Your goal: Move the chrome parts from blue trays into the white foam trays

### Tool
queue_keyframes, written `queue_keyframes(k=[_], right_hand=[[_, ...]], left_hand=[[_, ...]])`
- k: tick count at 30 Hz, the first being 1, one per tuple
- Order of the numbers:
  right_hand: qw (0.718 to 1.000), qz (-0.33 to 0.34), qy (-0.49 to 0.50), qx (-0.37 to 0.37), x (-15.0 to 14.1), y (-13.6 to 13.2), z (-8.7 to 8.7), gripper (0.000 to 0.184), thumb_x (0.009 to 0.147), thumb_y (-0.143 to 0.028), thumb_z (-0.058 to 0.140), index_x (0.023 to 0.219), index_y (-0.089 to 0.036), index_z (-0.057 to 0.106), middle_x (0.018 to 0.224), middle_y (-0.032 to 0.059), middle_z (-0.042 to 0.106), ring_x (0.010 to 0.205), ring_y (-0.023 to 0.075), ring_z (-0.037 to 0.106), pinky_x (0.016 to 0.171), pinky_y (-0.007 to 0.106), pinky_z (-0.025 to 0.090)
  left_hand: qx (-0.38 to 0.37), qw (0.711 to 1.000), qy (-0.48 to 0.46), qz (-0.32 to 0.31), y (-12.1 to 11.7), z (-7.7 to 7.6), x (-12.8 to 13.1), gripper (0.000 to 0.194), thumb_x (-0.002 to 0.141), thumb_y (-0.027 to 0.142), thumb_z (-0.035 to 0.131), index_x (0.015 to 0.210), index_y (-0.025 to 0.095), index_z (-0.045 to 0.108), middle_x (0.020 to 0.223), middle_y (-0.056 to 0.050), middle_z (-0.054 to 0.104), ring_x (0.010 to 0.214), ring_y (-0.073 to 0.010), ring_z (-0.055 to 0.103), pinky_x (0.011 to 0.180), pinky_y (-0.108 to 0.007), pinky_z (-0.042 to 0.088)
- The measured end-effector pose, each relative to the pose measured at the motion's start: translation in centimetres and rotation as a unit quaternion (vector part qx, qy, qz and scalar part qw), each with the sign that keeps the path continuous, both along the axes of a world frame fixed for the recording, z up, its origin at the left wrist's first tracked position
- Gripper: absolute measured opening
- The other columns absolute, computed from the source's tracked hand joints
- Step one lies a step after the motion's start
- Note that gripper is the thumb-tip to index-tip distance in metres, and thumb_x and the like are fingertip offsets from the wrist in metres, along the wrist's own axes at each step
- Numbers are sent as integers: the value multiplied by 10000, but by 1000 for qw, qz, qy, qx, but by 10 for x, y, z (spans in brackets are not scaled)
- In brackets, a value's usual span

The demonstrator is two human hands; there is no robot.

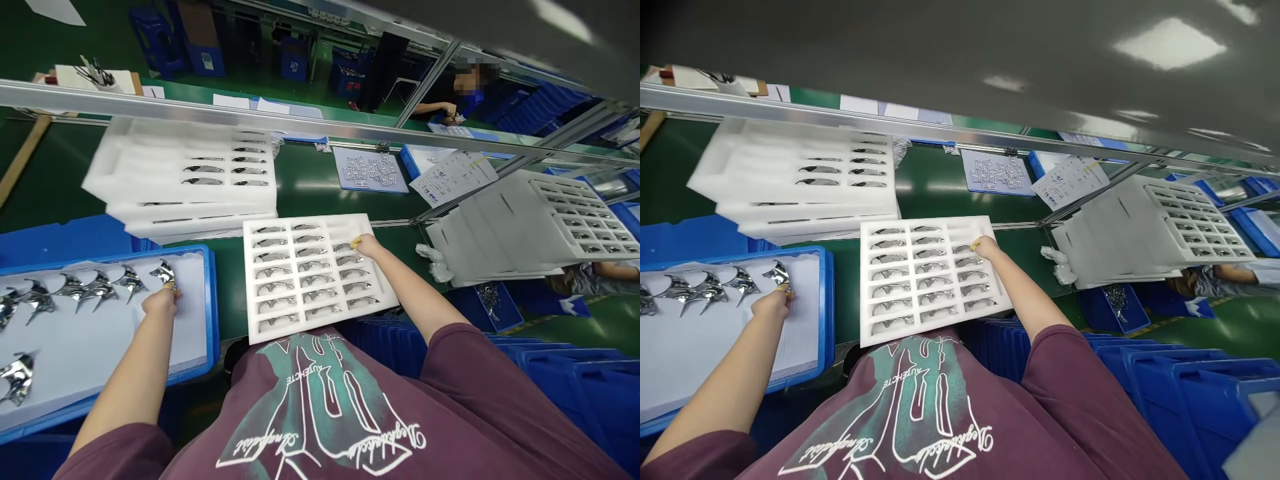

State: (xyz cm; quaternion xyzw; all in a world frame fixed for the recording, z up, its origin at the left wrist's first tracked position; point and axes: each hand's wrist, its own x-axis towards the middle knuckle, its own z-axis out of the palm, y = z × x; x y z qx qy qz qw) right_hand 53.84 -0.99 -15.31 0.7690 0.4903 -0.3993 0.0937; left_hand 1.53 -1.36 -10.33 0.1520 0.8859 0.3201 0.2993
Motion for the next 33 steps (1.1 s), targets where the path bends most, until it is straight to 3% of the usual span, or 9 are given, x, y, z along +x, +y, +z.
queue_keyframes(k=[4,11,15,18,21,23,27,33], right_hand=[[1000,9,-21,19,0,-4,0,252,812,-302,592,1020,-223,710,1055,38,695,885,149,628,648,195,439],[994,83,-67,1,-4,4,6,197,791,-278,615,941,-227,731,1041,79,692,872,188,632,630,225,429],[993,100,-56,19,-10,0,2,239,810,-237,579,1000,-210,722,1020,89,698,879,195,636,643,236,433],[997,72,-13,20,-6,2,0,259,800,-267,605,1027,-216,717,1049,72,696,889,184,634,657,228,445],[997,31,67,17,8,11,3,179,754,-222,643,900,-202,745,980,47,713,852,159,633,669,202,452],[992,-25,115,53,18,15,10,145,737,-173,626,815,-188,747,899,30,717,803,148,629,664,198,454],[941,-169,262,135,6,2,25,132,732,-233,629,750,-162,739,803,28,701,673,128,577,622,230,457],[799,-334,486,118,-72,-47,31,325,633,-420,725,838,-168,732,696,7,648,564,92,475,558,249,433]], left_hand=[[-36,993,-48,104,-7,27,28,191,722,69,555,637,146,401,499,33,450,420,-78,388,383,-163,201],[62,991,-63,103,-21,60,79,132,688,125,587,669,138,458,551,26,505,453,-60,407,415,-159,235],[124,989,-69,33,-18,68,109,131,596,150,635,668,133,527,545,25,514,457,-68,403,437,-186,279],[136,987,-60,-64,-17,66,139,172,553,227,675,634,143,549,530,28,504,495,-90,436,486,-215,350],[118,974,-63,-181,-20,58,175,242,553,336,701,654,145,593,540,15,526,533,-119,484,525,-246,395],[83,965,-77,-235,-23,52,202,292,553,376,717,706,143,627,538,11,541,527,-136,506,519,-259,405],[29,947,-177,-268,-25,39,259,272,560,363,743,679,148,625,556,5,571,484,-113,493,491,-242,398],[-25,910,-372,-183,-25,23,320,264,608,307,771,708,146,587,658,2,605,469,-60,491,434,-178,311]])
